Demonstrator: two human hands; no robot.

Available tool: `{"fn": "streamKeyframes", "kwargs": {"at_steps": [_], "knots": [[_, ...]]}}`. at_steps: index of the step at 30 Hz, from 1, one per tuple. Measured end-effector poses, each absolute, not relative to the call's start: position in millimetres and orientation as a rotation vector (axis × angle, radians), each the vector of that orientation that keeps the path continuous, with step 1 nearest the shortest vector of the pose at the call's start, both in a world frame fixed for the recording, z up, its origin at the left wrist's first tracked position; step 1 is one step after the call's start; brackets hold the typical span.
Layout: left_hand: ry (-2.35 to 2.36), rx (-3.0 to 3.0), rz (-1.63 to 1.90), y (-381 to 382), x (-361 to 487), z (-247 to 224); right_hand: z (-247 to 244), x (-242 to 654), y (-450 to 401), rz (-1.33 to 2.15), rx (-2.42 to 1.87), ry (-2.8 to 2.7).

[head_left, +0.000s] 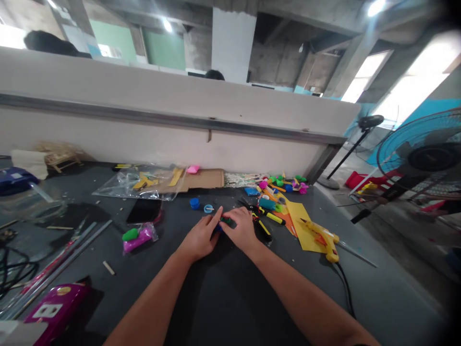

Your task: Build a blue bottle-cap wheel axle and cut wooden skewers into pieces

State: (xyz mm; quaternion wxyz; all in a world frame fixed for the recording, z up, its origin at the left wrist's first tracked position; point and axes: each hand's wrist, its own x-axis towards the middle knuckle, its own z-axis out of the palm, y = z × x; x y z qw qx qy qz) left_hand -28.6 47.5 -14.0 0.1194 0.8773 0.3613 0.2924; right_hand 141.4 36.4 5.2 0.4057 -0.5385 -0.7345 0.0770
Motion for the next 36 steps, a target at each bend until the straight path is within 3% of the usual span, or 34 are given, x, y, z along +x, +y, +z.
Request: {"fn": "streamKeyframes", "kwargs": {"at_steps": [36], "knots": [[1.214, 2.620, 0.844, 50.5, -20.1, -21.9, 8.5, 158.5, 48.1, 0.303, -1.398, -1.892]]}}
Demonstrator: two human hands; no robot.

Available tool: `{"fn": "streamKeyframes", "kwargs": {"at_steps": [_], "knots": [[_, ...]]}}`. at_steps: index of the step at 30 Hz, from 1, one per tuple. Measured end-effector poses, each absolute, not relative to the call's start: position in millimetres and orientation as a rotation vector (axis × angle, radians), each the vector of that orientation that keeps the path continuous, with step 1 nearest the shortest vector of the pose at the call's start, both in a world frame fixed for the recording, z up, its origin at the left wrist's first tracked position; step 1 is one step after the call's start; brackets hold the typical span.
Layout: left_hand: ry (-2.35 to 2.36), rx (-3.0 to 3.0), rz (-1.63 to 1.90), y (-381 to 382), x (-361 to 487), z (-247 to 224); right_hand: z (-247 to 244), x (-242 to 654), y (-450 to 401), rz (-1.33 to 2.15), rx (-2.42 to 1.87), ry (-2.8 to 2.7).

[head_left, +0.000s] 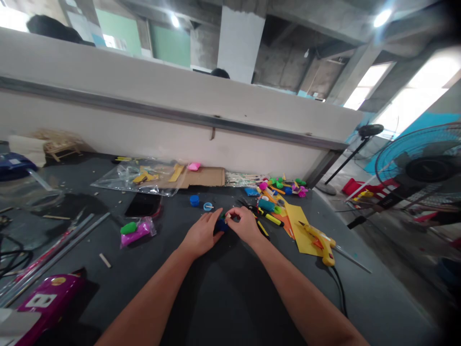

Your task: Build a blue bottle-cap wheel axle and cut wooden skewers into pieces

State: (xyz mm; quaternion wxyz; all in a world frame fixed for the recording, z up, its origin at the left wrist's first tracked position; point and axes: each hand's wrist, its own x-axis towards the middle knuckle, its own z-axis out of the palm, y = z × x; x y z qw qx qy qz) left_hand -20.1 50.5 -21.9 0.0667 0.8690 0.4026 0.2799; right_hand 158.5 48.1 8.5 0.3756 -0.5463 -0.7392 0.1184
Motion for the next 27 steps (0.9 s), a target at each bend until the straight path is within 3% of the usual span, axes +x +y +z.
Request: {"fn": "streamKeyframes", "kwargs": {"at_steps": [27], "knots": [[1.168, 2.544, 0.903, 48.5, -15.7, -23.2, 10.5, 150.9, 43.0, 0.038, -1.491, -2.012]]}}
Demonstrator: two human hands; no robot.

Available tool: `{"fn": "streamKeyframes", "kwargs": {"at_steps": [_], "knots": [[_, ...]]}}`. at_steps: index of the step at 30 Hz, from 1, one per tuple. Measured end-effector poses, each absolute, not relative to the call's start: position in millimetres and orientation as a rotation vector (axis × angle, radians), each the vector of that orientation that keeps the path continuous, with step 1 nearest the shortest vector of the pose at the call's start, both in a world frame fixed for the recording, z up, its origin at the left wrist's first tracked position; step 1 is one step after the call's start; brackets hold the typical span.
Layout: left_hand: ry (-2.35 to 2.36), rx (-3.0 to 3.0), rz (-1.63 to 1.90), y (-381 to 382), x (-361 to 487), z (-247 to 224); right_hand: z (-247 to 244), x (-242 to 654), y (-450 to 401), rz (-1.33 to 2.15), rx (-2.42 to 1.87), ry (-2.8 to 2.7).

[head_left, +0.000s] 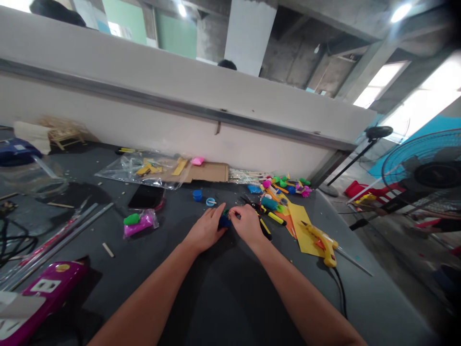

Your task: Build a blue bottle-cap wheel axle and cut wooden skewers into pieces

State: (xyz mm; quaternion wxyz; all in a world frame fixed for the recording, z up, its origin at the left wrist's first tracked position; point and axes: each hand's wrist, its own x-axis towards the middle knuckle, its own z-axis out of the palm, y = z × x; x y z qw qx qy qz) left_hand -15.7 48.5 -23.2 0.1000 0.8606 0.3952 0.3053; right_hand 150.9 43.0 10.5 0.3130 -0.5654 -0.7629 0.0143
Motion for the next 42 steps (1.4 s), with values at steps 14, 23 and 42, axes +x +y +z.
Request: {"fn": "streamKeyframes", "kwargs": {"at_steps": [14, 23, 42], "knots": [[1.212, 2.487, 0.877, 46.0, -14.1, -22.7, 5.8, 149.1, 42.2, 0.067, -1.531, -1.950], [1.229, 2.450, 0.857, 45.3, -13.8, -21.9, 2.1, 149.6, 42.8, 0.060, -1.510, -1.941], [1.215, 2.522, 0.857, 46.9, -12.8, -22.0, 3.8, 149.6, 40.8, 0.137, -1.462, -1.902]]}}
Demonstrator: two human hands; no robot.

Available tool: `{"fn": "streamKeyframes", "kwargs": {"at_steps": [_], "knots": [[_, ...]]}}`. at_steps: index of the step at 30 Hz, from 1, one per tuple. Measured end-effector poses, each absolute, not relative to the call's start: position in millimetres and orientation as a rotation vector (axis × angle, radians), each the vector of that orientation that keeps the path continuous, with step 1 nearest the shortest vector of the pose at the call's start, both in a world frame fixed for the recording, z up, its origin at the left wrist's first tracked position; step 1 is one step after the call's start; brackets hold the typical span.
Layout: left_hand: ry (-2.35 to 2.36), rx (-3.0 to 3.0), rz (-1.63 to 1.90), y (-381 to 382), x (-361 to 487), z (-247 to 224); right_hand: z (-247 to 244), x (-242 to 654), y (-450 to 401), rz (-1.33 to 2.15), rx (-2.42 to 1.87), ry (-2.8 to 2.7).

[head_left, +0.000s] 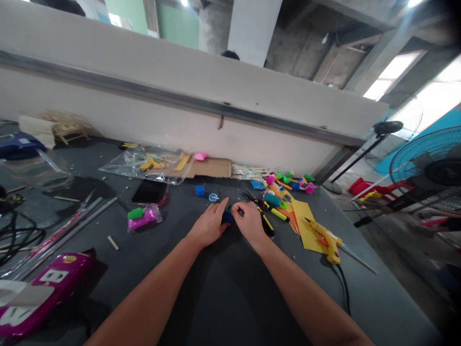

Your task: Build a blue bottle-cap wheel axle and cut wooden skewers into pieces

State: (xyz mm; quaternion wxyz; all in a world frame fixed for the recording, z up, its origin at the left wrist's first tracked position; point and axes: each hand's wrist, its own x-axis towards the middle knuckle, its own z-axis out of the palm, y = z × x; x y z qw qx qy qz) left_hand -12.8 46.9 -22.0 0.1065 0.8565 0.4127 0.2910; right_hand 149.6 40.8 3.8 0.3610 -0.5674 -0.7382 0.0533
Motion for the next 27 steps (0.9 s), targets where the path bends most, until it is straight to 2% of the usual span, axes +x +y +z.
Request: {"fn": "streamKeyframes", "kwargs": {"at_steps": [15, 27], "knots": [[1.311, 2.493, 0.929, 50.7, -16.8, -19.3, -1.6, 159.6, 45.4, 0.332, -1.472, -1.786], [1.291, 2.522, 0.906, 49.3, -16.2, -18.6, 2.8, 157.6, 46.7, 0.342, -1.527, -1.806]]}}
